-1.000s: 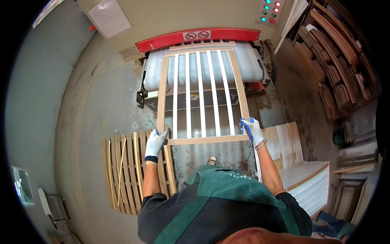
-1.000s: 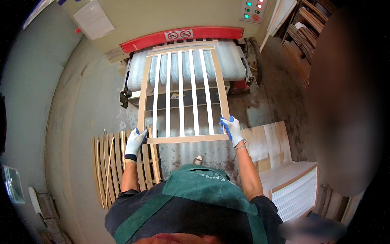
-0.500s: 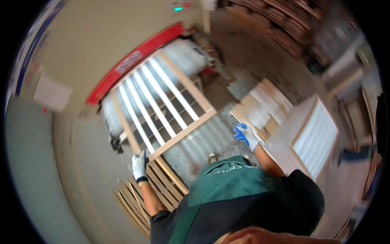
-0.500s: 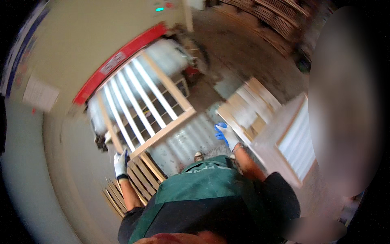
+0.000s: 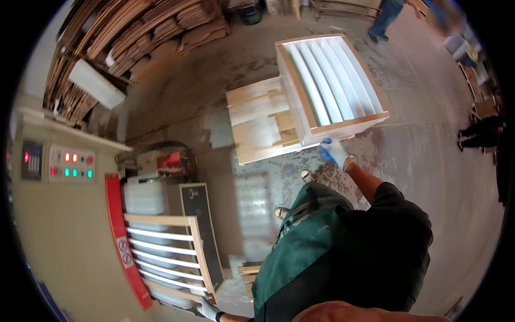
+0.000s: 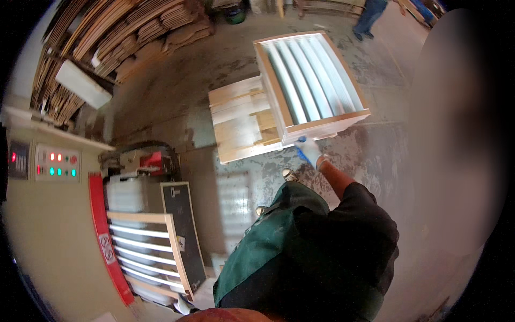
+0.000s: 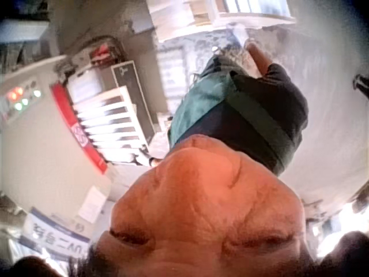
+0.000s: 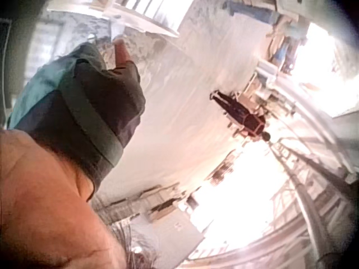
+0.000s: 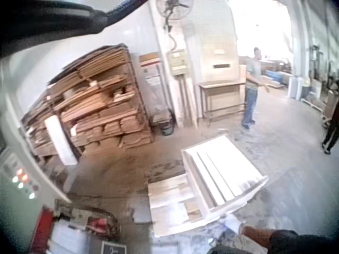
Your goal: The person repeatedly picks up a wooden frame with vertical slats, places it onto a conveyor belt machine, and retrieves it after it passes through. The person stacks the processed frames on a pile to the right. The task involves continuous handling of the frames in a repetitive loop.
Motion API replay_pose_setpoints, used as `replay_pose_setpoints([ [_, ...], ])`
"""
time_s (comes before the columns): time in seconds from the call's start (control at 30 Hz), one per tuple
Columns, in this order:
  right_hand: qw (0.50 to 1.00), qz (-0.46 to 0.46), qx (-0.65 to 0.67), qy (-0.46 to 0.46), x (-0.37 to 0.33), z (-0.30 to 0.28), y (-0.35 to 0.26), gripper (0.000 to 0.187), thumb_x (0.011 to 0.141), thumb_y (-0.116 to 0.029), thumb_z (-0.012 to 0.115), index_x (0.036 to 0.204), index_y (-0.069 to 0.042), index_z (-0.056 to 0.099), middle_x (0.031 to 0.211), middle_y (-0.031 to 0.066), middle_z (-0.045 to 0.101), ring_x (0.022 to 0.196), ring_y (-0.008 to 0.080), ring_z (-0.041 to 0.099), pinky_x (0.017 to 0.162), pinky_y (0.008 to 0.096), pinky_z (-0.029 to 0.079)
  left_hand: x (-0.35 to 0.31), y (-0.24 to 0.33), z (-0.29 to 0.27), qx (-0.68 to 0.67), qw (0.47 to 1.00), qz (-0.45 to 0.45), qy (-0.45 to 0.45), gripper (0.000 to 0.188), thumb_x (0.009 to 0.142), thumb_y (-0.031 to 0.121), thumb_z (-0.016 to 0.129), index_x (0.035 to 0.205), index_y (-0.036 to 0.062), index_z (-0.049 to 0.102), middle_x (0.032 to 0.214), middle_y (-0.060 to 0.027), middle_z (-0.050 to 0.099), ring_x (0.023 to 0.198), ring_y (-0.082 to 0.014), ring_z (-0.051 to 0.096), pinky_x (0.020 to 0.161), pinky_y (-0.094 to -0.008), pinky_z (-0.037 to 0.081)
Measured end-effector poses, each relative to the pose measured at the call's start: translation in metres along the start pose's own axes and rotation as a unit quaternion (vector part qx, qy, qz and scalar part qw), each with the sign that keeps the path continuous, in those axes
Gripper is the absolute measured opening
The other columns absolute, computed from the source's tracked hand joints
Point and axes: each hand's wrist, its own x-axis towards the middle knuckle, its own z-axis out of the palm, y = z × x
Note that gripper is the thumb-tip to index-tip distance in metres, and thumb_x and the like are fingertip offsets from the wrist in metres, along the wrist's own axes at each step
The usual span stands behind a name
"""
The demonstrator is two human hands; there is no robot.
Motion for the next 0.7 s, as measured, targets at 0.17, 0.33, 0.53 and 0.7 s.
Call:
replay_pose_setpoints([
  [0.17,0.919,-0.063,-0.199,0.336,0.057,-0.135,-0.013,0.033,0.088,-0.027,0.064,0.112,-0.004,0.064,0.1,0.0181,0.072,0.098,0.0329,0.07,0.085,0.0418,0.054,-0.022,0.14,0.112,-0.005,0.99,0.069,-0.125,0.05,0.101,0.033,0.062,0.136,-0.0016,0.053,0.123,-0.0143,0.062,0.11,-0.0237,0.057,0.095,-0.0352,0.049],
  [0.33,0.808,0.127,-0.429,0.384,0.085,-0.199,-0.056,0.064,0.085,-0.022,0.065,0.144,-0.008,0.046,0.144,0.0151,0.052,0.132,0.0356,0.05,0.105,0.0522,0.043,-0.208,0.277,0.327,0.077,0.909,0.064,-0.405,0.04,0.101,0.021,0.06,0.135,-0.0009,0.057,0.122,-0.0089,0.063,0.108,-0.0169,0.06,0.094,-0.0293,0.047],
  [0.53,0.788,0.137,-0.479,0.362,0.124,-0.239,-0.051,0.076,0.082,-0.026,0.072,0.15,-0.009,0.039,0.144,0.011,0.051,0.13,0.0335,0.051,0.106,0.0533,0.04,-0.248,0.169,0.578,0.174,0.593,0.367,-0.695,0.035,0.102,0.017,0.058,0.133,0.0015,0.06,0.128,-0.0164,0.061,0.108,-0.0224,0.066,0.096,-0.0304,0.051],
  [0.7,0.789,0.079,-0.491,0.362,0.112,-0.24,-0.037,0.087,0.079,-0.032,0.079,0.15,-0.005,0.037,0.14,0.0139,0.054,0.128,0.0338,0.052,0.105,0.0519,0.041,-0.342,0.242,0.669,0.213,0.687,0.202,-0.665,0.052,0.097,0.035,0.065,0.136,0.0015,0.058,0.111,-0.0164,0.068,0.106,-0.0236,0.066,0.092,-0.0303,0.051],
])
